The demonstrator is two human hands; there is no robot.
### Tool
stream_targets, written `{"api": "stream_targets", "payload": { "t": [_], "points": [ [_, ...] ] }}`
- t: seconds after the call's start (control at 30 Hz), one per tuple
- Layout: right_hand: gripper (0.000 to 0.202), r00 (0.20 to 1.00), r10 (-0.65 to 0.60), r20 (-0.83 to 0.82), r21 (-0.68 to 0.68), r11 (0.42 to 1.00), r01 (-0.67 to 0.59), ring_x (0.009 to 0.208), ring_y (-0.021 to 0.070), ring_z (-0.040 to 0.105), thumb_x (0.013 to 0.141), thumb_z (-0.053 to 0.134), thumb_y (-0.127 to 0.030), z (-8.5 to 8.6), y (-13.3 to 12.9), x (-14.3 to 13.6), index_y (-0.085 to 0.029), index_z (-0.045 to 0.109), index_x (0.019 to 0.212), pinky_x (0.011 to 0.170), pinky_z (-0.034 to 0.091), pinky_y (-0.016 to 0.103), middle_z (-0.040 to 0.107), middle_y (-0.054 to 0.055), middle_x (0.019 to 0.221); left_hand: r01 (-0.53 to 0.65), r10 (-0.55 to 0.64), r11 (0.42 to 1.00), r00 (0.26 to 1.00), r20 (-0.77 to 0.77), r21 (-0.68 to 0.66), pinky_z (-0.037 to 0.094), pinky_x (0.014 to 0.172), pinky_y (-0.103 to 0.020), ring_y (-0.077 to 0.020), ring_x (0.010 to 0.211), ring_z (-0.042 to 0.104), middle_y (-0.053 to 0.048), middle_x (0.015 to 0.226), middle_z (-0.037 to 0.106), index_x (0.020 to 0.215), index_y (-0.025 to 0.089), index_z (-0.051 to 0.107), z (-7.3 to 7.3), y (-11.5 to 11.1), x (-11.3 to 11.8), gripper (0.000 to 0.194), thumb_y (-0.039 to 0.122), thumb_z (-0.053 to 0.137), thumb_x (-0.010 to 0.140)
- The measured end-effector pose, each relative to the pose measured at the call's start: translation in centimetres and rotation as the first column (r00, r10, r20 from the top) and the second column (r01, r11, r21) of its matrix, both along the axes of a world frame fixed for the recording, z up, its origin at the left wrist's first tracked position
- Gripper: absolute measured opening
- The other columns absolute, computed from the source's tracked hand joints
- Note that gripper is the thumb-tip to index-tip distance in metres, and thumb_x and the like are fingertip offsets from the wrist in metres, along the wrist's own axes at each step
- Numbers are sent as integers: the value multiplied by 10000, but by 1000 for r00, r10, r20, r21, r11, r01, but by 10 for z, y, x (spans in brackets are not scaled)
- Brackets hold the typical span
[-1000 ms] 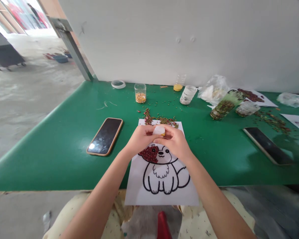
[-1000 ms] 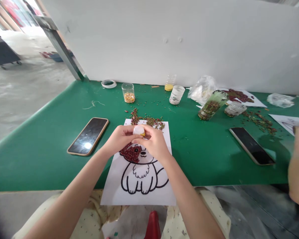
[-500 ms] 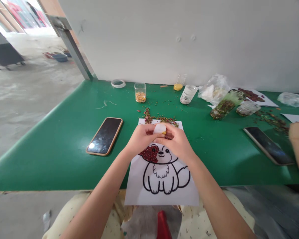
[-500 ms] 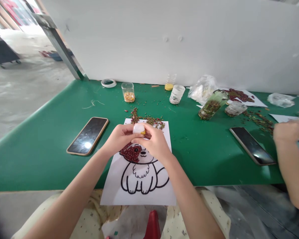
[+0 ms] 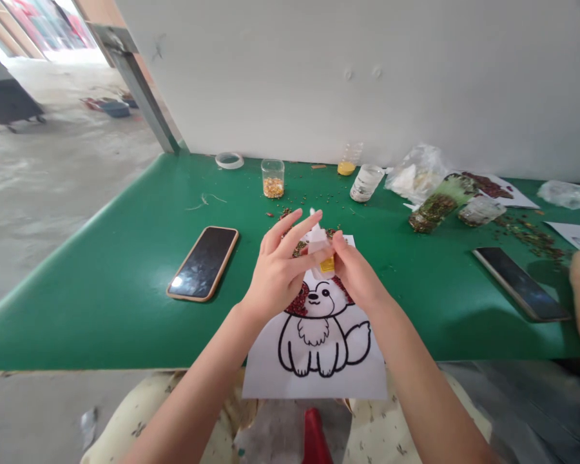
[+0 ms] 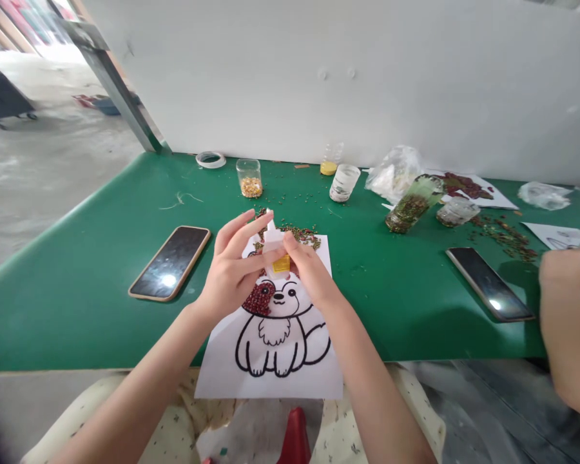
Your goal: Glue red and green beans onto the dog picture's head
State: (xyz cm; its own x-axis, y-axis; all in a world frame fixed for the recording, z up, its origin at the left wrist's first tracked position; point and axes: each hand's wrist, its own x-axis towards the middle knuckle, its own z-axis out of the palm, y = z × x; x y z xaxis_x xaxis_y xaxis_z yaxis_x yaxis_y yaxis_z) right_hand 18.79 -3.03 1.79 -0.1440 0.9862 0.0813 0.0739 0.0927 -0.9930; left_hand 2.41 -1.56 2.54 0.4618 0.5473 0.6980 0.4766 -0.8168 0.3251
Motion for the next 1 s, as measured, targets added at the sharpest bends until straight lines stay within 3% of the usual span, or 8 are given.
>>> {"api": "stream_targets", "payload": {
  "t": [0.1, 0.23, 0.4, 0.53, 0.63, 0.7, 0.8, 1.0],
  "points": [
    [396, 962, 90, -257, -103, 987, -120, 896, 191, 620, 821, 516, -590, 3, 1, -1, -243, 667, 940, 733, 504, 318, 672, 38, 971, -24, 23, 1000, 999, -25, -15, 267, 1103, -481, -263, 1412, 156, 65, 1491, 324, 1118, 353, 637, -4, 2, 1, 404, 110, 430, 871],
    [301, 958, 107, -266, -109, 984, -140, 887, 174, 619, 677, 736, -409, 0, 3, -2, -248, 655, 918, 792, 509, 328, 676, 8, 953, -38, 37, 999, 999, -40, -32, 263, 1099, -497, -288, 1422, 114, 49, 1497, 315, 1127, 328, 639, -7, 5, 1, 417, 105, 407, 861],
    [351, 984, -175, -40, -54, 983, 173, 894, 208, 635, 623, 745, -313, -15, 17, 18, -190, 642, 935, 838, 488, 373, 695, 47, 955, -163, 161, 986, 985, 61, 23, 321, 1064, -466, -241, 1321, 343, 39, 1355, 504, 887, 303, 704, -4, 6, -3, 374, 63, 427, 816],
    [279, 800, -533, 274, 158, 846, 509, 855, 227, 639, 673, 656, -316, -20, 27, 59, -153, 658, 900, 813, 465, 363, 695, 85, 933, -362, 352, 932, 921, 168, 32, 353, 1028, -438, -219, 1213, 444, 8, 1213, 582, 786, 277, 698, 1, 10, -15, 353, 31, 444, 776],
    [231, 561, -632, 534, 322, 766, 557, 793, 237, 626, 669, 633, -302, -22, 29, 86, -162, 665, 850, 754, 453, 362, 694, 85, 855, -490, 496, 868, 853, 160, -80, 400, 963, -418, -229, 1146, 481, -47, 1175, 581, 958, 261, 682, 1, 19, -28, 315, 87, 488, 780],
    [216, 486, -613, 623, 310, 764, 566, 753, 230, 622, 665, 630, -286, -26, 30, 97, -166, 664, 842, 715, 447, 347, 695, 77, 815, -501, 528, 839, 844, 95, -211, 443, 886, -387, -215, 1004, 552, -69, 1068, 617, 1079, 230, 639, -1, 26, -36, 317, 163, 536, 787],
    [251, 506, -585, 633, 256, 776, 577, 740, 216, 629, 660, 633, -270, -33, 34, 104, -162, 658, 885, 695, 446, 323, 702, 75, 828, -498, 551, 786, 833, 47, -367, 470, 770, -323, -169, 769, 598, -27, 816, 665, 1050, 216, 636, -4, 34, -47, 262, 254, 559, 802],
    [352, 504, -617, 605, 326, 769, 551, 733, 214, 634, 675, 615, -286, -42, 44, 108, -157, 619, 1002, 726, 470, 345, 700, 89, 880, -496, 572, 773, 815, 95, -396, 468, 752, -267, -140, 746, 632, -17, 887, 707, 1118, 231, 603, -1, 35, -54, 298, 270, 501, 841]
  ]
}}
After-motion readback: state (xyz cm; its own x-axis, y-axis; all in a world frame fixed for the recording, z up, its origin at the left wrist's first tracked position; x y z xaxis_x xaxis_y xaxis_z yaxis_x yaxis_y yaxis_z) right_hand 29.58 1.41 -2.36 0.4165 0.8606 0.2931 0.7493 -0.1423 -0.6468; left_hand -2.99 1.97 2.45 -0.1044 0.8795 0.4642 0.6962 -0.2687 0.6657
